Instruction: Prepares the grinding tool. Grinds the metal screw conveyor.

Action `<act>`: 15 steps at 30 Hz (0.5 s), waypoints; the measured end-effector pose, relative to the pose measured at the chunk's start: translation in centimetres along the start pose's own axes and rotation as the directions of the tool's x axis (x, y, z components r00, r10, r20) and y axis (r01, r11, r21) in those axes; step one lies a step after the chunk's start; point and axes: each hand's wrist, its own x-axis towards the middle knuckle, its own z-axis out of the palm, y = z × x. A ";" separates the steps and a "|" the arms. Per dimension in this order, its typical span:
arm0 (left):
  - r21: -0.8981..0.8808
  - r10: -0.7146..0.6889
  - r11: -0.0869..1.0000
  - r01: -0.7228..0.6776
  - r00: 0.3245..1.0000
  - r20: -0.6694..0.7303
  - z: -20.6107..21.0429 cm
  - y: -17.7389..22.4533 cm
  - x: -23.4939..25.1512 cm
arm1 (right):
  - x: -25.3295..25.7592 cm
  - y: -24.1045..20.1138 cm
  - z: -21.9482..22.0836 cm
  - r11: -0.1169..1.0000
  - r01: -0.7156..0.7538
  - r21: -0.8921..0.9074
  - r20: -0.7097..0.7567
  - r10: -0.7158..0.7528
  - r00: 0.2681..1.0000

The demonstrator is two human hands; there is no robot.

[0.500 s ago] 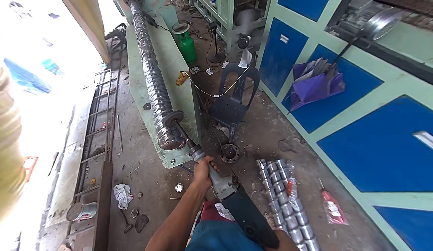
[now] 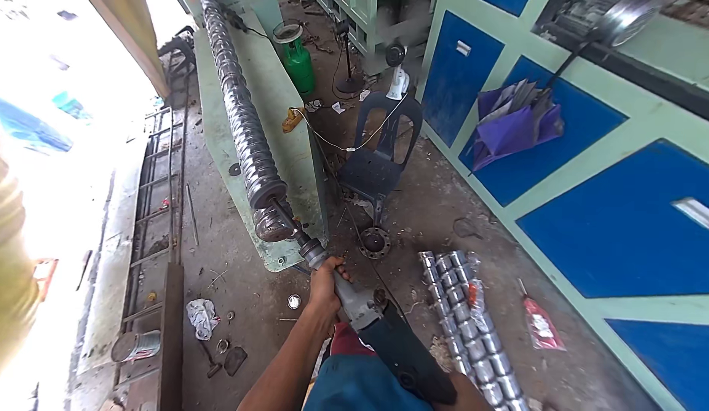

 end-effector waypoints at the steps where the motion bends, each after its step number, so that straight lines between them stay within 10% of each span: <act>1: 0.002 0.000 1.000 0.000 1.000 0.001 0.0 0.0 0.1 | -0.1 0.0 0.1 1.000 -0.009 0.009 -0.001 0.009 1.000; 15: 0.059 -0.022 0.998 0.024 0.999 -0.032 1.9 -0.2 1.5 | 0.9 0.0 -0.8 0.997 -0.017 0.070 0.002 0.017 1.000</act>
